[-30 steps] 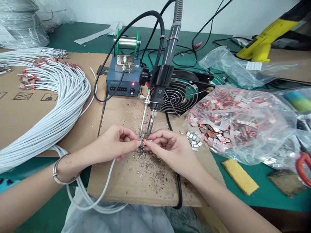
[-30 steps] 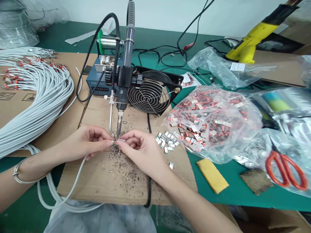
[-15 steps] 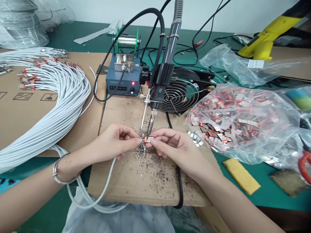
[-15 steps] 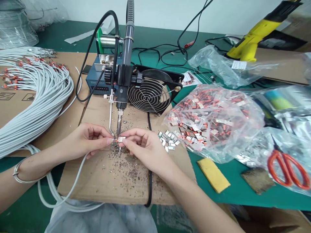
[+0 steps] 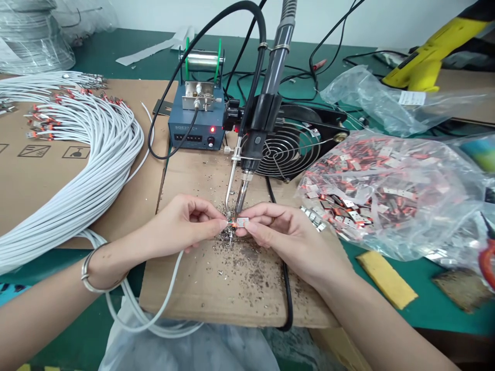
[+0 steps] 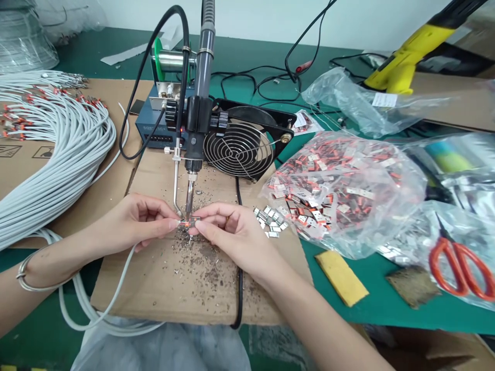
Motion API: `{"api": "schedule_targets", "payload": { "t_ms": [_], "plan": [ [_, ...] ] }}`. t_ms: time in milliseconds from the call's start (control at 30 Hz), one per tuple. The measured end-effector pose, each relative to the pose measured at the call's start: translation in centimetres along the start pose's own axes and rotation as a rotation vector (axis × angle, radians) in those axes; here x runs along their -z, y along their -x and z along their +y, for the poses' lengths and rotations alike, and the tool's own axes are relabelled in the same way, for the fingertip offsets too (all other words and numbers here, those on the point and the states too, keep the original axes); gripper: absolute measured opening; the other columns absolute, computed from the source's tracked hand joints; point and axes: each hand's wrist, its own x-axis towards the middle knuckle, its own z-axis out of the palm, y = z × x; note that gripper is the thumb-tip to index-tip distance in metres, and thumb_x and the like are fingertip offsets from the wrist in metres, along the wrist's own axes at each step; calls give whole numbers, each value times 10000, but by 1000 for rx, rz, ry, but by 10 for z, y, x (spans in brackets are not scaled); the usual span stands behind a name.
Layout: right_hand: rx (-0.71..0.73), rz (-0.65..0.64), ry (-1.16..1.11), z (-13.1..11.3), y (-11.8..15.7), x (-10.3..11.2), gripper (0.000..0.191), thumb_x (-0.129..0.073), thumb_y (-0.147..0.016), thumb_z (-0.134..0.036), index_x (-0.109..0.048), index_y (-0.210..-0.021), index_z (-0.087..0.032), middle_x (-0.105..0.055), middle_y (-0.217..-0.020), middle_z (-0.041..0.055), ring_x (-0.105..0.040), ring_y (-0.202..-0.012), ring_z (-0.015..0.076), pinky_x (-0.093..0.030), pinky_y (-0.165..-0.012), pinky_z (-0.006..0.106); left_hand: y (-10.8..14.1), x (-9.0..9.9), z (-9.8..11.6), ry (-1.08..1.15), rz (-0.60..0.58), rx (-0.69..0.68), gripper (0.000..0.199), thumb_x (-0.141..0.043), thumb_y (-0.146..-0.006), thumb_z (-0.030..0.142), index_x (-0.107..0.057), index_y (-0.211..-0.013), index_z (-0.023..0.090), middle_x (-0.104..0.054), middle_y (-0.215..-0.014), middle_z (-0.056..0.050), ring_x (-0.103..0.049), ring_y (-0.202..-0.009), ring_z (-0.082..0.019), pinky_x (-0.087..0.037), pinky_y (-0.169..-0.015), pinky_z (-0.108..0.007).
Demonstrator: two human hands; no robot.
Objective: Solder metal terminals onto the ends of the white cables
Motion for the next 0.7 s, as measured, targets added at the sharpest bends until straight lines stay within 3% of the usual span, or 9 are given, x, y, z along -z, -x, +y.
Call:
{"api": "schedule_targets", "payload": {
  "t_ms": [333, 700],
  "plan": [
    [-5, 22, 15, -1, -1, -2, 91, -626, -751, -140, -615, -839, -125, -653, -696, 24, -526, -540, 1, -366, -471, 76, 1, 0, -1, -19, 12, 24, 218, -543, -788, 302, -576, -820, 90, -457, -536, 19, -386, -376, -31, -316, -335, -117],
    [-36, 7, -15, -4, -2, -4, 95, -625, -744, -134, -611, -832, -100, -647, -686, 9, -534, -543, -10, -375, -473, 51, 0, -1, -3, -25, 28, -37, 238, -556, -778, 298, -597, -814, 66, -452, -525, 24, -350, -381, -15, -285, -333, -107]
  ]
}}
